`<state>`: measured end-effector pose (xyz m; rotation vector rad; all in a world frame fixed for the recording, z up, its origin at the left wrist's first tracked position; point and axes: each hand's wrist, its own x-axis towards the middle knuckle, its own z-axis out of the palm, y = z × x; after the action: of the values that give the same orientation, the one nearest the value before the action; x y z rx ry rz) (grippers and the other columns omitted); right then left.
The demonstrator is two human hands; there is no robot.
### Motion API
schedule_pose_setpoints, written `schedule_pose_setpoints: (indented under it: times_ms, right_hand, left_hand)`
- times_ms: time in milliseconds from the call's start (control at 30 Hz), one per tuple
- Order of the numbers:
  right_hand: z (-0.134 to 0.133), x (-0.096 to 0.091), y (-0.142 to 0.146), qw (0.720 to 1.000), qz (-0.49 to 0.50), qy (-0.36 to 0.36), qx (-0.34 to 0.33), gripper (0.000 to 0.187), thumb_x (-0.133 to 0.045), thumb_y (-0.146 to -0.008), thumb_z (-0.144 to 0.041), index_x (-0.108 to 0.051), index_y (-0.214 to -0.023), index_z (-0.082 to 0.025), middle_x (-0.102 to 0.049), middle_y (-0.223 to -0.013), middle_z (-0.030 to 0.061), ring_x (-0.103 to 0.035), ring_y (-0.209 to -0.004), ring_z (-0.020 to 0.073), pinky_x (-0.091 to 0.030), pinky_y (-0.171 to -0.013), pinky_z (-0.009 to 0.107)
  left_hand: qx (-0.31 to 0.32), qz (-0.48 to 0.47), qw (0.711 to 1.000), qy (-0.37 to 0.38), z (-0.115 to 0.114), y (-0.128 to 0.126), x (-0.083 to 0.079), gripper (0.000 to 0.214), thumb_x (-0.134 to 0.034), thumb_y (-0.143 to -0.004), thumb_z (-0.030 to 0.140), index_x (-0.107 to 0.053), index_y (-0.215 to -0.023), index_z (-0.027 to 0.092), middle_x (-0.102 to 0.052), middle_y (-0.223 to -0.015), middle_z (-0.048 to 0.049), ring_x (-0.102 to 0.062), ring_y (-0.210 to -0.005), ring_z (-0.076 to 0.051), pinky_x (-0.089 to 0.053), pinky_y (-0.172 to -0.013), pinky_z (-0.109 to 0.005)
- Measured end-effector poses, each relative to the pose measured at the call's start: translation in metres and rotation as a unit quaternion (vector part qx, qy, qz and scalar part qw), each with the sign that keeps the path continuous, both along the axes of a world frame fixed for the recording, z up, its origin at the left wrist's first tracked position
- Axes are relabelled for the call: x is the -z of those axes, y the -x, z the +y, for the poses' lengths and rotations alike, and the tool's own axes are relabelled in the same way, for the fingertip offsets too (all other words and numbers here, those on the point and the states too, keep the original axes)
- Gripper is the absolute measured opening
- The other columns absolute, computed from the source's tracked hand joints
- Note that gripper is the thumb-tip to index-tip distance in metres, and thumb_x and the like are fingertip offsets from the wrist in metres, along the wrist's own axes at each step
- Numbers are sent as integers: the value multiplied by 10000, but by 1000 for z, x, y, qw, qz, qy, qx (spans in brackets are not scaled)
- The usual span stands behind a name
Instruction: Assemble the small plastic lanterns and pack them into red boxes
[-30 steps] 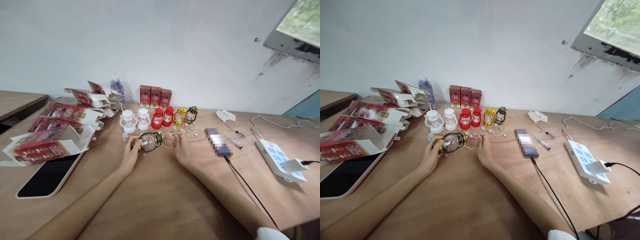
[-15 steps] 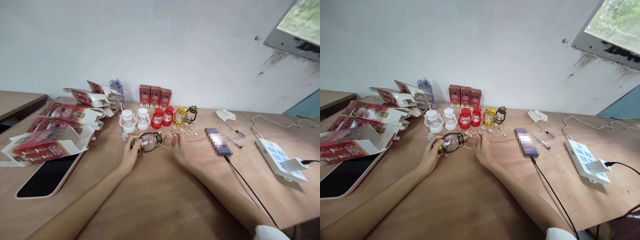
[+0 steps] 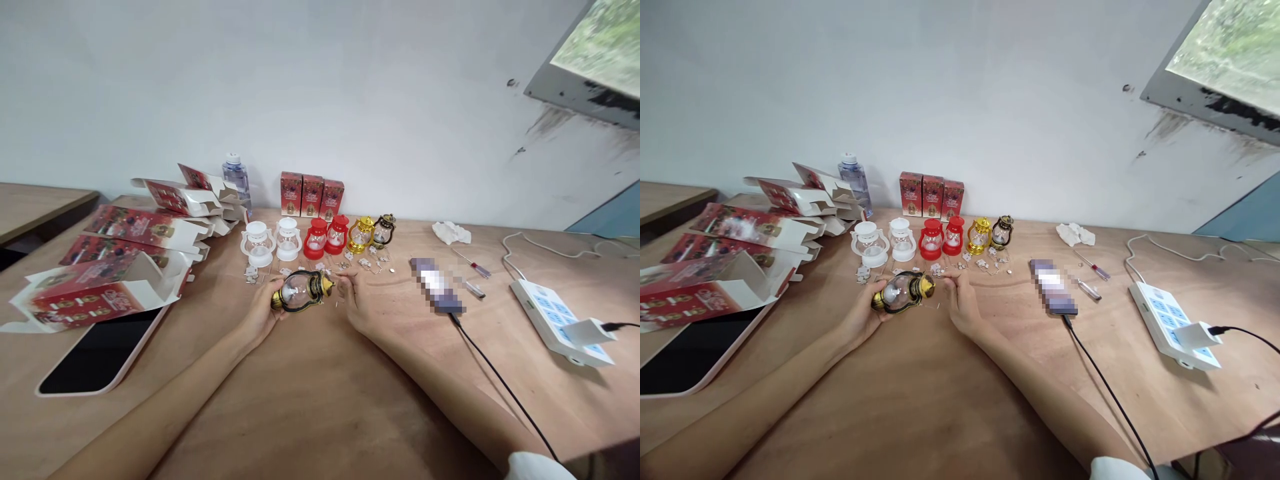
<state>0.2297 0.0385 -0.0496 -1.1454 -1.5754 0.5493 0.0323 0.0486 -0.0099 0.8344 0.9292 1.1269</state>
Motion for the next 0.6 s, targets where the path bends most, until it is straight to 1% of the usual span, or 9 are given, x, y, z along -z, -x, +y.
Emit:
schedule_pose_setpoints:
  times_ms: [100,233,367,467,600]
  right_hand:
    - [-3,-9,-4,1000,-11,-19,-16,277,-377,-940,-487,-491,-998,-241,-467,-661,-33,-456,-571,124,-379,-554,248]
    - [-7,-17,-9,998,-45,-22,-35,266,-374,-949,-454,-515,-982,-231,-519,-716,-8,-480,-604,127,-414,-584,263]
    - [-7,-16,-10,997,-61,-18,-44,268,-364,-956,-437,-524,-977,-223,-568,-762,19,-527,-663,141,-459,-638,284]
    - [-4,-13,-9,997,-57,-21,-46,266,-369,-955,-437,-530,-979,-227,-580,-764,18,-544,-673,145,-476,-652,287]
    - [-3,-15,-10,997,-51,-29,-58,257,-373,-957,-429,-534,-989,-231,-588,-776,16,-556,-683,144,-485,-659,279]
  left_hand:
    - [11,-4,1000,5,-2,0,0,317,-635,-584,404,-547,-774,167,-514,-558,45,-455,-430,-90,-284,-323,-153]
    - [16,-6,1000,6,-3,-1,1,353,-660,-567,408,-556,-803,168,-518,-559,47,-466,-442,-97,-277,-312,-151]
    - [14,-4,1000,5,-2,-1,2,367,-672,-559,408,-555,-810,166,-525,-560,45,-461,-442,-95,-283,-304,-150]
    - [13,-1,1000,4,-1,-1,2,383,-674,-555,411,-560,-826,164,-531,-569,45,-462,-443,-94,-287,-295,-148]
    - [12,3,1000,4,-1,0,3,383,-675,-556,411,-565,-820,156,-556,-605,36,-457,-442,-85,-294,-286,-146]
